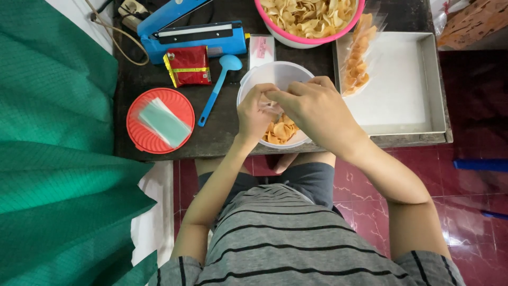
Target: The person is bagging seasoned chips by using tongs to transfer them from a large bowl into individual plastic bags and then sealing them with a heat sealer.
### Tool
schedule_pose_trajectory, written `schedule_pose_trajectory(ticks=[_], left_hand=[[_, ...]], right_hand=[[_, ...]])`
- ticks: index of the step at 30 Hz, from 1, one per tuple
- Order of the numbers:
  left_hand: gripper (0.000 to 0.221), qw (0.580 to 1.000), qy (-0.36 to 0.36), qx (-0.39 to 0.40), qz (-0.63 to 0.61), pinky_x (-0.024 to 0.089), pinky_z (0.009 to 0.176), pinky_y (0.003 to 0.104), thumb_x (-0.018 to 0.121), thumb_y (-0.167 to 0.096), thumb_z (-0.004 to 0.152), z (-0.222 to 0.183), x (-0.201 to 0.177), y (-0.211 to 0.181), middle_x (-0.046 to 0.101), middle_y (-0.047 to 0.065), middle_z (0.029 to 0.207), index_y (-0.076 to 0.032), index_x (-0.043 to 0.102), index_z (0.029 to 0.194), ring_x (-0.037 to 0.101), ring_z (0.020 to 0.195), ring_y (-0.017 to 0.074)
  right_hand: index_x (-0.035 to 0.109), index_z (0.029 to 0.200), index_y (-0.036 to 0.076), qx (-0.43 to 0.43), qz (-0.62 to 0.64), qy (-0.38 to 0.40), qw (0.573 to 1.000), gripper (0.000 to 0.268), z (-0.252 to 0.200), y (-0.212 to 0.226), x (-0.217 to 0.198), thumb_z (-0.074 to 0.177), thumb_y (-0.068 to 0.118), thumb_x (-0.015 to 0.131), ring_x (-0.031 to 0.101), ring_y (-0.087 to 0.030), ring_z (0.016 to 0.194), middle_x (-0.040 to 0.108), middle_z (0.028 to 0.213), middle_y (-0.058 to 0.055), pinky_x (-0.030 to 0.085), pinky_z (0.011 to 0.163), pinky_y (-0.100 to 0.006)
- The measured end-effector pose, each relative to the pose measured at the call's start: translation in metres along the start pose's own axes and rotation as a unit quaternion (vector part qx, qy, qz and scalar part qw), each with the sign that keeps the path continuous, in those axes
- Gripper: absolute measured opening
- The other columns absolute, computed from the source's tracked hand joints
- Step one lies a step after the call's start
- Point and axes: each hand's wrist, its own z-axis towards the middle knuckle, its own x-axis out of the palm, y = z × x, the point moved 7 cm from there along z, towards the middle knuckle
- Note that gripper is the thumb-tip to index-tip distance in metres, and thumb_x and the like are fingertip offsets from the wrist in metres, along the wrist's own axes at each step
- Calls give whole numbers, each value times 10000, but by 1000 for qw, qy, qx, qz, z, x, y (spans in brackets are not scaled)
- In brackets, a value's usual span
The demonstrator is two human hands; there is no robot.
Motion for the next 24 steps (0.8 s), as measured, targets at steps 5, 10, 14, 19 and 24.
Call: schedule_pose_trajectory(ticks=[5, 10, 14, 19, 24], left_hand=[[280, 1000, 16, -17, -13, 531, 780, 319, 850, -157, 702, -2, -3, 4, 674, -24, 818, -177, 660, 907, 674, 770, 206], [259, 998, 41, -42, -29, 530, 796, 299, 843, -230, 722, -3, -1, 6, 680, -52, 822, -206, 673, 916, 684, 798, 176], [292, 998, 49, -23, -30, 521, 801, 277, 866, -214, 698, -2, 0, 5, 692, -33, 841, -202, 674, 918, 687, 816, 186], [311, 994, 80, -60, -48, 518, 808, 325, 844, -223, 709, -8, 6, 16, 697, -3, 893, -202, 665, 962, 686, 866, 216], [410, 995, 84, -34, -37, 515, 832, 302, 866, -235, 669, -8, 11, 13, 688, 23, 947, -196, 648, 1015, 677, 880, 221]], right_hand=[[668, 982, 171, -8, 58, 11, 998, 94, 4, 3, -14, 892, 147, 653, 635, -202, 688, 609, 775, -23, 458, 831, -359], [663, 988, 145, -20, 135, 42, 990, 105, 4, -5, -19, 886, 173, 663, 652, -243, 740, 620, 810, -54, 472, 796, -392], [677, 978, 138, -9, 169, 33, 985, 94, 4, -16, -15, 884, 138, 670, 650, -212, 739, 621, 825, -44, 474, 800, -375], [685, 983, 141, -33, 163, 41, 985, 138, 9, -17, -10, 845, 134, 686, 656, -269, 741, 632, 823, -77, 483, 803, -392], [699, 900, 133, -57, 129, 11, 990, 101, 12, -16, -10, 818, 87, 737, 667, -233, 788, 643, 853, -63, 475, 824, -370]])
